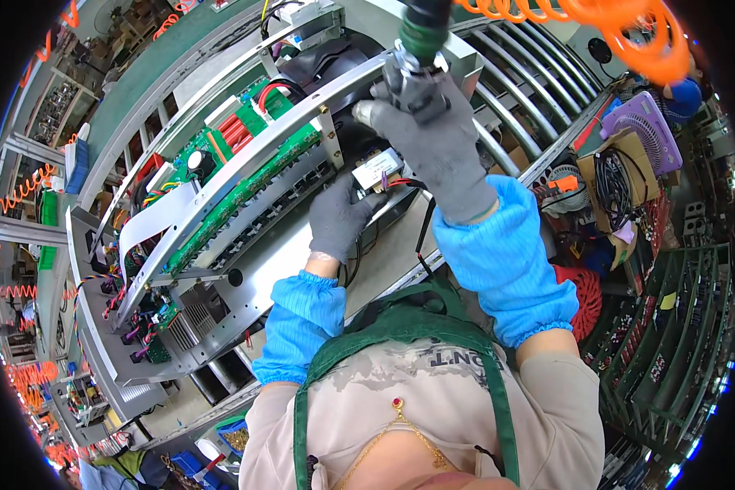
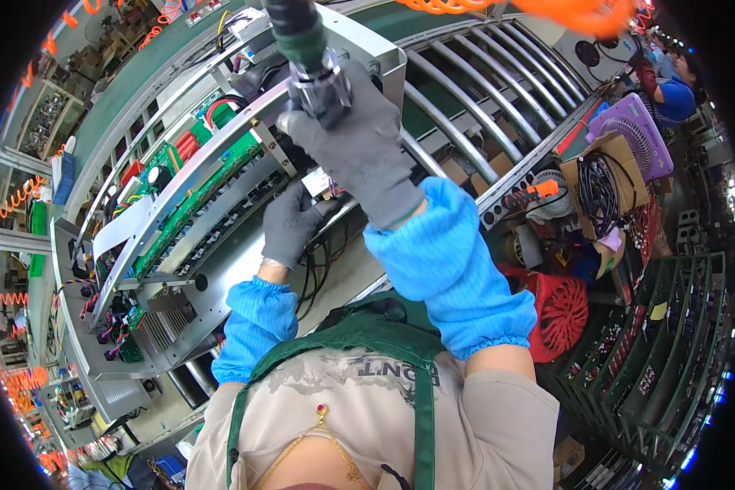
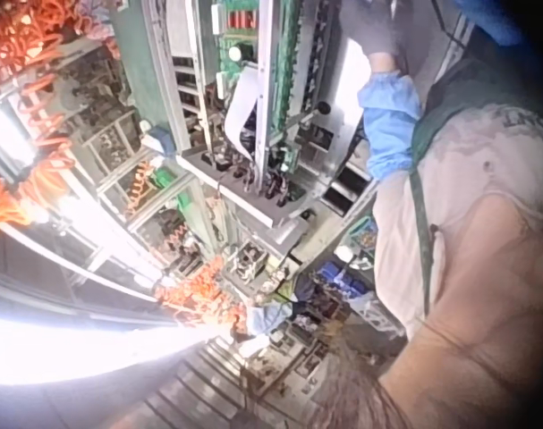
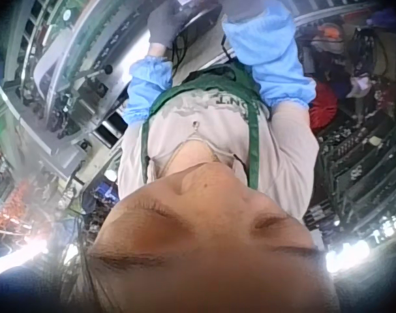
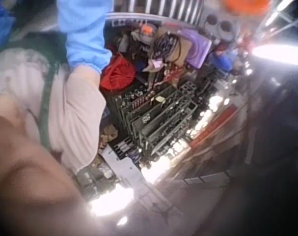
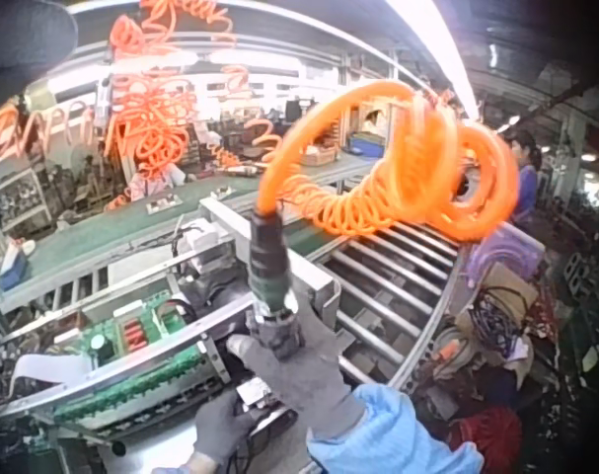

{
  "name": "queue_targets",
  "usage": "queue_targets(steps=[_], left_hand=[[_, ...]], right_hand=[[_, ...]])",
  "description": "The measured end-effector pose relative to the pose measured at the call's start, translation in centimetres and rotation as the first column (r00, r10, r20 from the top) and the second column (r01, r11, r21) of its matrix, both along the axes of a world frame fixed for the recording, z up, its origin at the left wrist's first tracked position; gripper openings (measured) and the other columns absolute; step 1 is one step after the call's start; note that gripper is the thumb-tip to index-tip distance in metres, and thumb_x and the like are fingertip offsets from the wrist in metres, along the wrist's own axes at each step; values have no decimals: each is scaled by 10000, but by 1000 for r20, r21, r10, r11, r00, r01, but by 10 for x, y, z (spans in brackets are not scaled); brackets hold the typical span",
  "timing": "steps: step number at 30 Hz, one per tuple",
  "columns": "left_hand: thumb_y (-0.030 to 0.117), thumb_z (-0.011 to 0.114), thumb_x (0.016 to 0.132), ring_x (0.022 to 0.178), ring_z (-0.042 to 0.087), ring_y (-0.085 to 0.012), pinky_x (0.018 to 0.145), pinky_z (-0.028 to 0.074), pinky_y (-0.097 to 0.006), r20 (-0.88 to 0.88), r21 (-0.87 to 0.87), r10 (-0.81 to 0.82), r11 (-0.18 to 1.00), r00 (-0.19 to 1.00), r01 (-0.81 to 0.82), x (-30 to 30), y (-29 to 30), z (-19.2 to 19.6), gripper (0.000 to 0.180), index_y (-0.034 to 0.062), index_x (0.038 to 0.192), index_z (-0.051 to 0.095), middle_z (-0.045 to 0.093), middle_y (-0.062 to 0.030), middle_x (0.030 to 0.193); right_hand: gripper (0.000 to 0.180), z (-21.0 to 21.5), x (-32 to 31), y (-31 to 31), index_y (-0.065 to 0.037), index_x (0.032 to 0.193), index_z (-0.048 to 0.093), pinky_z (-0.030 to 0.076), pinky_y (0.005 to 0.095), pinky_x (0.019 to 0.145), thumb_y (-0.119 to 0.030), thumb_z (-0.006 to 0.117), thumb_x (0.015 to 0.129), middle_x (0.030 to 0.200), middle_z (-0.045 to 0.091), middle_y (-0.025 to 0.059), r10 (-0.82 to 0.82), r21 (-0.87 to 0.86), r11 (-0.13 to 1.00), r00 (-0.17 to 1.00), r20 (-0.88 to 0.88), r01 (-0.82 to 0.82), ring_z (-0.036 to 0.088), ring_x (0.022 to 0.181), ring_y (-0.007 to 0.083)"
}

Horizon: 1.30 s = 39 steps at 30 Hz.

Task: The person assembles an electronic device on a factory workbench. They use a pneumatic screwdriver to fasten screws into a metal chassis, install a small white box component, and connect wires. The person repeatedly picks screws from blue bins and secures them into the device.

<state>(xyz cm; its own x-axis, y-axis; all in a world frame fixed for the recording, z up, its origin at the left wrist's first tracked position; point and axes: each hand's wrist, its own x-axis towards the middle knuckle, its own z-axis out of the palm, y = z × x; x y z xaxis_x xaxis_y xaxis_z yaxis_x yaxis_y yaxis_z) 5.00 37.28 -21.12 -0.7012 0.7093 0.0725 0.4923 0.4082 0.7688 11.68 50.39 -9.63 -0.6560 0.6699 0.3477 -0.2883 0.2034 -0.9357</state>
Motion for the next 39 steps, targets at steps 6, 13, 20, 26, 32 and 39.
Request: queue_targets(steps=[6, 13, 20, 26, 32, 39], left_hand=[[392, 756, 725, 777, 659, -327, 672, 505, -397, 6, 21, -2, 1000, 1000, 2, -1, -1, 1, 469, 58, 1038, 651, 676, -153, 855], [393, 752, 729, 727, 651, -318, 640, 493, -401, 25, 48, 9, 999, 1000, -10, 2, -5, -1, 433, 71, 1002, 653, 665, -142, 800], [391, 739, 735, 751, 654, -326, 654, 495, -410, -15, 47, -1, 999, 1000, 1, -1, -3, -4, 417, 85, 1006, 658, 666, -149, 817], [390, 743, 735, 790, 653, -335, 680, 501, -403, 31, 1, 9, 1000, 999, -9, -1, -2, 3, 439, 63, 1012, 649, 670, -158, 846], [379, 748, 727, 794, 645, -348, 686, 495, -410, 33, 21, 18, 1000, 999, -18, 0, -3, 3, 449, 51, 1012, 638, 662, -170, 843], [343, 744, 719, 777, 640, -339, 686, 489, -411, 74, -26, -5, 1000, 997, 7, -3, -6, 8, 433, 46, 1013, 632, 652, -166, 821]], right_hand=[[469, 16, -21, 10, -35, 1071, 589, 491, 285, 829, -193, 768, 667, 910, 667, 53, -60, 22, 998, 953, 297, 56, 621, 864, 140], [161, -10, -18, -2, -34, 816, 626, 460, 237, 563, -52, 728, 692, 705, 626, 12, -76, -116, 990, 995, 71, 84, 568, 600, 82], [229, 4, -5, -8, -47, 888, 631, 510, 250, 621, -76, 747, 693, 732, 658, 17, -85, 166, 983, 996, 34, 78, 624, 639, 92], [362, 19, 13, -8, -42, 1015, 566, 534, 263, 652, -131, 747, 715, 741, 654, 38, -67, 151, 987, 995, 70, 56, 638, 657, 93], [280, 10, 23, -10, -39, 903, 598, 534, 278, 637, -138, 766, 703, 736, 654, 39, -212, 201, 963, 967, 141, 181, 644, 659, 113], [258, 5, 22, -20, -56, 890, 597, 517, 266, 634, -60, 765, 694, 770, 646, 21, -221, -36, 974, 973, 59, 223, 614, 650, 97]])
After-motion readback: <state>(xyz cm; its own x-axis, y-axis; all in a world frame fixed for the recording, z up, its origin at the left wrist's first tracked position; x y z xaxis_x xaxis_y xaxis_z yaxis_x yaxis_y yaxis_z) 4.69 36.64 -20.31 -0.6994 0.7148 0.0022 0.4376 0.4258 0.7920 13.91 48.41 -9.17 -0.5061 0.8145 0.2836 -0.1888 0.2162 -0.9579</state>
